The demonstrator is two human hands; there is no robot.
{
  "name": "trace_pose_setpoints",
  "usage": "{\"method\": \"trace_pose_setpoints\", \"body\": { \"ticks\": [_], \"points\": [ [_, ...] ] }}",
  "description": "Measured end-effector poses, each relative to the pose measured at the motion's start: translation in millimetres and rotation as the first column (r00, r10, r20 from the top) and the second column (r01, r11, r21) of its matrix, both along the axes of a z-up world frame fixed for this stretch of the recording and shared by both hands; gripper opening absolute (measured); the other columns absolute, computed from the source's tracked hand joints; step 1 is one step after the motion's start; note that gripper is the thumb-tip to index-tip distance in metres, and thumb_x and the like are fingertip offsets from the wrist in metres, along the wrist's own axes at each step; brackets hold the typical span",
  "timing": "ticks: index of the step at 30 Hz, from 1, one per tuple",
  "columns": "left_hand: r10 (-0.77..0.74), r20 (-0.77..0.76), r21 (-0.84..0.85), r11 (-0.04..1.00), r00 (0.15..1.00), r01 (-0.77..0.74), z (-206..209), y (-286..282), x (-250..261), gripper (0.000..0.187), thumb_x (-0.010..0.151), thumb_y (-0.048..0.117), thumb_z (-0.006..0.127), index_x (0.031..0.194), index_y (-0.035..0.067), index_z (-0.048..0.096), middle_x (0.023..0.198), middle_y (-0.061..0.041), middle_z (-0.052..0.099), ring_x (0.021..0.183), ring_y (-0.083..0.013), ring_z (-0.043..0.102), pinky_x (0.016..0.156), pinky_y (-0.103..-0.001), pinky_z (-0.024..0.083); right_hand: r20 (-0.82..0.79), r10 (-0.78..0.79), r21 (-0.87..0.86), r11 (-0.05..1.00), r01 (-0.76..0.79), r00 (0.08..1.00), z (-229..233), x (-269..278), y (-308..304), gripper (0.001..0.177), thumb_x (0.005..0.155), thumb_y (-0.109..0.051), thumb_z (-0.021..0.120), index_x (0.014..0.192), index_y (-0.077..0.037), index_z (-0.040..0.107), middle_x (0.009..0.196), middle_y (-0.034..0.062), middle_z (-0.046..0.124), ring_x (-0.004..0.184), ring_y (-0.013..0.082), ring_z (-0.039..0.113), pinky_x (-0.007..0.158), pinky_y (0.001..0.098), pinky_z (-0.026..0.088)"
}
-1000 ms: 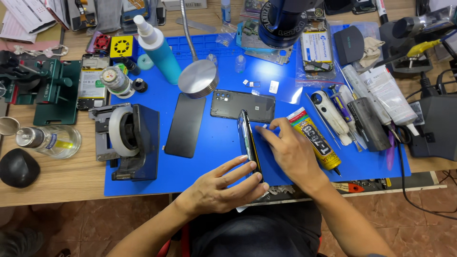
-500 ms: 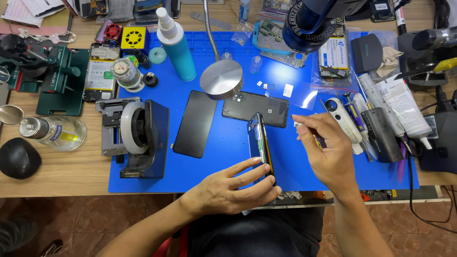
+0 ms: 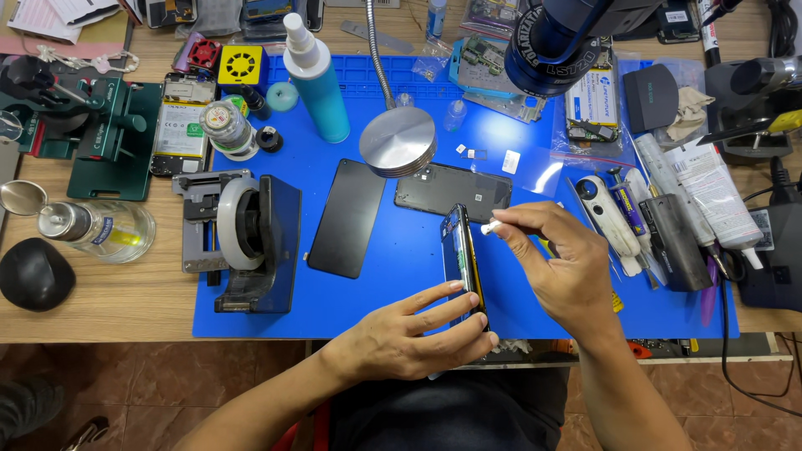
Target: The person cleans the edges of a smartphone with a tissue, then applies adhesive from a tube along the phone's frame. They wipe away excess adhesive and continue applying glue to different sections of the device's perimeter.
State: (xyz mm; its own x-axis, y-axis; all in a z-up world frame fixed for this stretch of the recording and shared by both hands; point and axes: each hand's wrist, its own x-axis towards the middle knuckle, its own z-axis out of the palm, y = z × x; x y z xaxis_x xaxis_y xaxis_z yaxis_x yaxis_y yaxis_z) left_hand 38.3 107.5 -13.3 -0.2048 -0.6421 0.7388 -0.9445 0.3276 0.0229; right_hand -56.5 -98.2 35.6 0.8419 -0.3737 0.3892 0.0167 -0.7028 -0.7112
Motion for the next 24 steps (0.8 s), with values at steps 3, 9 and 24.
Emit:
{"method": "trace_pose_setpoints", "body": {
  "ticks": [3,9,24],
  "points": [
    [-0.008,-0.004,0.004,1.0,1.0,0.008,-0.8,0.6,-0.4,0.028,0.106,0.011,0.082,0.132,0.008,0.071,0.132,-0.009,0.055,0.12,-0.0247,0.069,0.112,-0.045,0.062,0.009,0.025,-0.046,0.999,-0.025,1.0,0.6,0.8,2.0,0.01,0.098,-0.004,0.075,0.108,-0.004,0.076,0.106,0.0082,0.079,0.1,0.0212,0.075,0.096,0.0307,0.057],
    [-0.008,0.0,0.003,1.0,1.0,0.008,-2.4,1.1,0.3,0.029,0.107,0.011,0.082,0.132,0.009,0.07,0.132,-0.009,0.056,0.12,-0.0245,0.068,0.112,-0.045,0.062,-0.025,0.028,-0.029,0.999,-0.029,0.999,3.6,2.6,6.7,0.007,0.097,-0.007,0.075,0.104,-0.006,0.078,0.102,0.0063,0.079,0.097,0.0183,0.076,0.092,0.0282,0.058],
    [0.005,0.007,-0.025,1.0,1.0,-0.004,8.0,-0.6,0.1,0.026,0.105,0.013,0.084,0.128,0.01,0.072,0.128,-0.007,0.058,0.118,-0.0224,0.071,0.111,-0.043,0.063,-0.001,0.082,-0.067,0.994,-0.082,0.997,-0.1,7.0,5.4,0.009,0.097,-0.004,0.074,0.106,-0.006,0.077,0.105,0.0074,0.078,0.096,0.0186,0.076,0.089,0.0281,0.06]
  ]
}}
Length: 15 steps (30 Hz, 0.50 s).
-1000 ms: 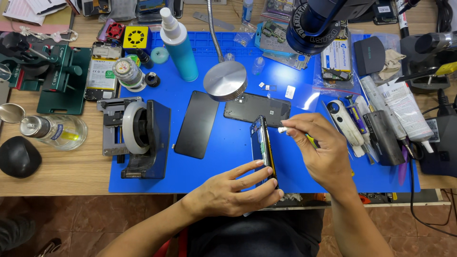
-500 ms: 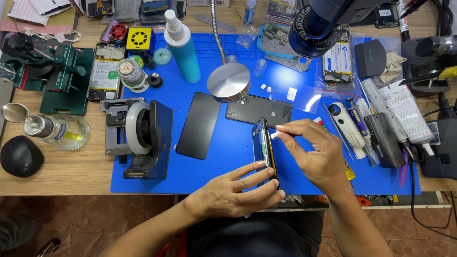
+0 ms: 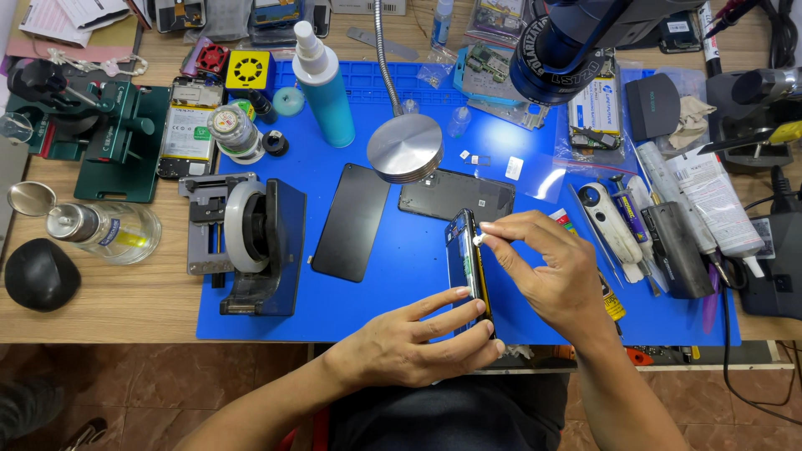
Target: The person cleans the edges of a smartphone with a tissue, then applies adhesive from a tube along the phone's frame. They wipe away excess adhesive and continue applying glue to different sections of the device's perimeter.
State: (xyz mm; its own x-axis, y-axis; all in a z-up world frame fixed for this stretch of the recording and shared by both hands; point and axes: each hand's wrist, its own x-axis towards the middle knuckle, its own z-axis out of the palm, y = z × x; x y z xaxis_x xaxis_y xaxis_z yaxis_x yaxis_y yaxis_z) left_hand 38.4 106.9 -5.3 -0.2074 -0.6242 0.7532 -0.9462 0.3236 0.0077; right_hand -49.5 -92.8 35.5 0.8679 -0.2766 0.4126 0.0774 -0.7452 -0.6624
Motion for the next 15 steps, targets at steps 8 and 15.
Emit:
{"method": "trace_pose_setpoints", "body": {
  "ticks": [8,15],
  "points": [
    [-0.007,0.002,0.021,1.0,1.0,0.007,3.1,1.4,0.4,0.026,0.107,0.013,0.083,0.13,0.009,0.071,0.129,-0.008,0.057,0.12,-0.023,0.069,0.111,-0.044,0.063,0.009,-0.006,-0.035,0.999,0.006,1.0,-3.3,3.8,-1.8,0.013,0.097,-0.003,0.075,0.11,-0.005,0.077,0.106,0.0086,0.078,0.098,0.0203,0.075,0.091,0.0295,0.06],
    [-0.017,-0.012,0.023,1.0,1.0,0.017,0.2,2.3,-0.4,0.029,0.107,0.012,0.084,0.132,0.007,0.069,0.131,-0.008,0.056,0.121,-0.0236,0.069,0.112,-0.045,0.063,0.043,0.006,-0.063,0.998,-0.003,0.999,-5.3,8.0,-3.2,0.012,0.098,-0.001,0.074,0.11,-0.003,0.076,0.105,0.0099,0.077,0.097,0.0211,0.074,0.091,0.0299,0.059]
  ]
}}
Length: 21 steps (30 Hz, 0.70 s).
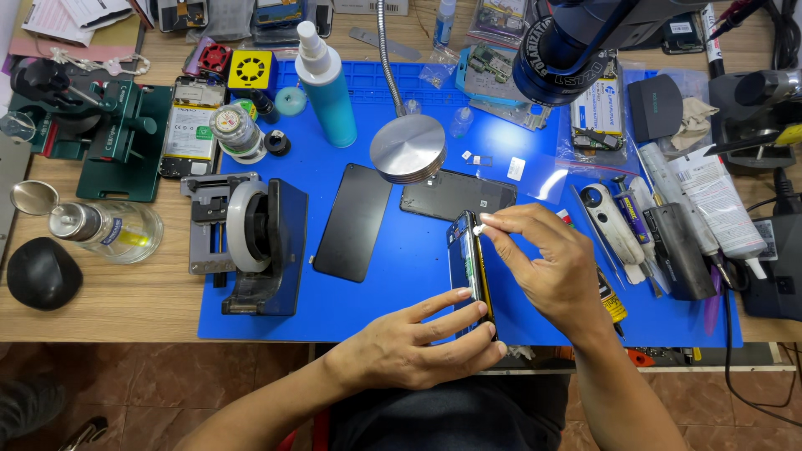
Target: The person cleans the edges of a smartphone with a tissue, then applies adhesive from a tube along the phone's frame. They wipe away excess adhesive and continue applying glue to different sections of the device's perimeter.
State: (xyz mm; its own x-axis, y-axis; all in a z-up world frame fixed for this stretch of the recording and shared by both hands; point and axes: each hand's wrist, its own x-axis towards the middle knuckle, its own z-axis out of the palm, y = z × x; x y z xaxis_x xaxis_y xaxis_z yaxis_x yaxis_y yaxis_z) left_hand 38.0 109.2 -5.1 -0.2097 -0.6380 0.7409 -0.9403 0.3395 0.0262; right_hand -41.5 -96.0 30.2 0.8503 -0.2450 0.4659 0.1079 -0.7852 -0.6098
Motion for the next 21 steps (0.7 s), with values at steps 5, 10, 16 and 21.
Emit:
{"method": "trace_pose_setpoints", "body": {
  "ticks": [5,10,16,21],
  "points": [
    [0.008,0.004,-0.007,1.0,1.0,-0.007,0.7,1.1,-1.1,0.028,0.107,0.013,0.083,0.131,0.009,0.071,0.13,-0.008,0.058,0.12,-0.023,0.07,0.112,-0.044,0.063,0.02,0.008,-0.009,1.0,-0.008,1.0,-0.8,2.4,-0.6,0.013,0.097,0.001,0.075,0.11,-0.001,0.076,0.106,0.0115,0.077,0.098,0.0222,0.075,0.091,0.0309,0.06],
    [0.004,0.004,0.001,1.0,1.0,-0.004,0.6,2.6,-2.2,0.027,0.107,0.012,0.082,0.132,0.008,0.071,0.131,-0.008,0.057,0.121,-0.0231,0.069,0.112,-0.045,0.062,0.022,-0.004,-0.015,1.0,0.004,1.0,-0.6,4.2,-0.7,0.012,0.098,0.001,0.075,0.11,0.0,0.076,0.106,0.0117,0.077,0.098,0.0226,0.074,0.092,0.0315,0.06],
    [0.009,-0.001,-0.01,1.0,1.0,-0.009,0.5,2.5,-3.6,0.029,0.106,0.014,0.086,0.13,0.009,0.072,0.131,-0.007,0.057,0.121,-0.0221,0.068,0.112,-0.044,0.062,0.02,-0.004,-0.016,1.0,0.005,1.0,-0.5,6.3,-1.0,0.013,0.098,0.001,0.074,0.11,0.0,0.076,0.105,0.0111,0.077,0.098,0.0221,0.075,0.091,0.0311,0.06],
    [0.004,-0.009,0.002,1.0,1.0,-0.004,1.3,3.4,-4.3,0.028,0.106,0.013,0.085,0.13,0.009,0.072,0.131,-0.007,0.057,0.121,-0.0223,0.068,0.112,-0.044,0.062,0.041,-0.009,-0.034,0.999,0.011,0.999,-2.4,7.5,-1.8,0.013,0.098,0.001,0.075,0.111,-0.001,0.077,0.105,0.0107,0.077,0.098,0.0221,0.075,0.091,0.0312,0.06]
  ]
}}
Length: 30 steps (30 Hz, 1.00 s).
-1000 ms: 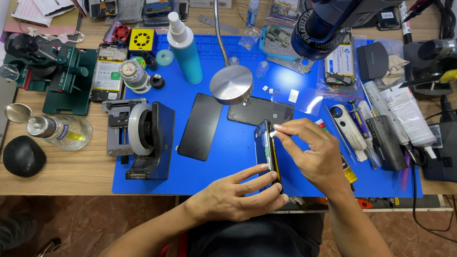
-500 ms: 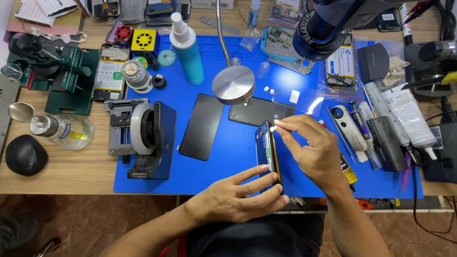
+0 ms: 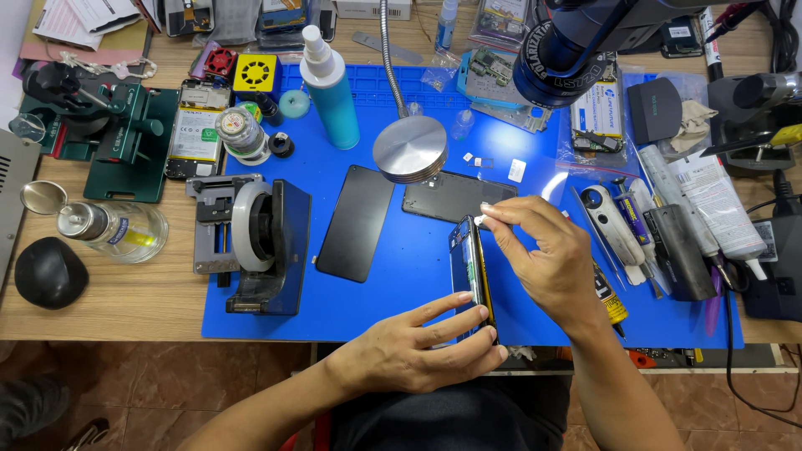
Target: The person cleans the edges of a smartphone with a tissue, then applies adhesive from a tube along the phone's frame. They wipe away excess adhesive and continue applying glue to different sections of the device's perimeter.
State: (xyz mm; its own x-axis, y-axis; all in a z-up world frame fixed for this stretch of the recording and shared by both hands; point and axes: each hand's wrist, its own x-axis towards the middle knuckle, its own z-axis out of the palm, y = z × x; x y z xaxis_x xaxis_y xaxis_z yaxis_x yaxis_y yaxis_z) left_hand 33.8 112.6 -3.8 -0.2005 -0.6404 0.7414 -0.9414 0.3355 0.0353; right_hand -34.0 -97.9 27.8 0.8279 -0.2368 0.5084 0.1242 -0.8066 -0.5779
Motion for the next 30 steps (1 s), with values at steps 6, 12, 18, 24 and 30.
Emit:
{"method": "trace_pose_setpoints", "body": {
  "ticks": [6,12,18,24,30],
  "points": [
    [0.0,-0.002,-0.016,1.0,1.0,0.0,0.1,-0.8,-1.5,0.027,0.106,0.014,0.086,0.129,0.009,0.072,0.129,-0.007,0.057,0.118,-0.0221,0.069,0.111,-0.044,0.063,0.008,-0.009,-0.021,1.0,0.01,1.0,-2.3,0.7,-0.9,0.014,0.098,0.001,0.075,0.112,-0.001,0.077,0.106,0.011,0.077,0.099,0.0233,0.075,0.092,0.0326,0.061],
    [-0.014,0.004,-0.008,1.0,1.0,0.014,-0.5,0.4,-2.5,0.027,0.107,0.014,0.084,0.13,0.009,0.072,0.13,-0.007,0.058,0.12,-0.0231,0.069,0.111,-0.045,0.063,0.073,-0.061,-0.066,0.996,0.065,0.996,-9.9,3.9,-5.6,0.014,0.1,0.002,0.076,0.114,0.0,0.076,0.107,0.0118,0.076,0.099,0.0246,0.074,0.09,0.0335,0.06],
    [-0.006,0.017,-0.004,1.0,1.0,0.006,3.2,4.9,-4.8,0.029,0.107,0.015,0.084,0.132,0.009,0.069,0.132,-0.007,0.057,0.121,-0.0231,0.069,0.112,-0.045,0.064,0.043,-0.24,0.146,0.962,0.232,0.97,-8.4,-2.5,-8.7,0.011,0.103,-0.003,0.075,0.113,0.001,0.076,0.106,0.0117,0.076,0.094,0.0212,0.071,0.086,0.0303,0.058],
    [-0.002,0.02,0.02,1.0,1.0,0.001,12.2,11.4,-2.6,0.029,0.107,0.01,0.083,0.132,0.008,0.069,0.131,-0.008,0.053,0.122,-0.0245,0.066,0.112,-0.045,0.063,-0.112,-0.332,0.655,0.684,0.321,0.937,-32.0,-17.6,-16.8,0.018,0.103,-0.019,0.073,0.107,-0.001,0.072,0.081,0.0078,0.068,0.075,0.0156,0.067,0.074,0.0266,0.061],
    [0.035,0.05,0.003,0.999,0.998,-0.035,14.2,15.5,-5.6,0.033,0.105,0.015,0.088,0.132,0.01,0.071,0.132,-0.007,0.053,0.124,-0.0245,0.062,0.111,-0.045,0.064,-0.12,-0.335,0.709,0.63,0.317,0.934,-39.3,-34.7,-15.4,0.023,0.102,-0.026,0.074,0.095,-0.006,0.068,0.072,0.005,0.064,0.067,0.0131,0.062,0.066,0.0245,0.055]
  ]
}}
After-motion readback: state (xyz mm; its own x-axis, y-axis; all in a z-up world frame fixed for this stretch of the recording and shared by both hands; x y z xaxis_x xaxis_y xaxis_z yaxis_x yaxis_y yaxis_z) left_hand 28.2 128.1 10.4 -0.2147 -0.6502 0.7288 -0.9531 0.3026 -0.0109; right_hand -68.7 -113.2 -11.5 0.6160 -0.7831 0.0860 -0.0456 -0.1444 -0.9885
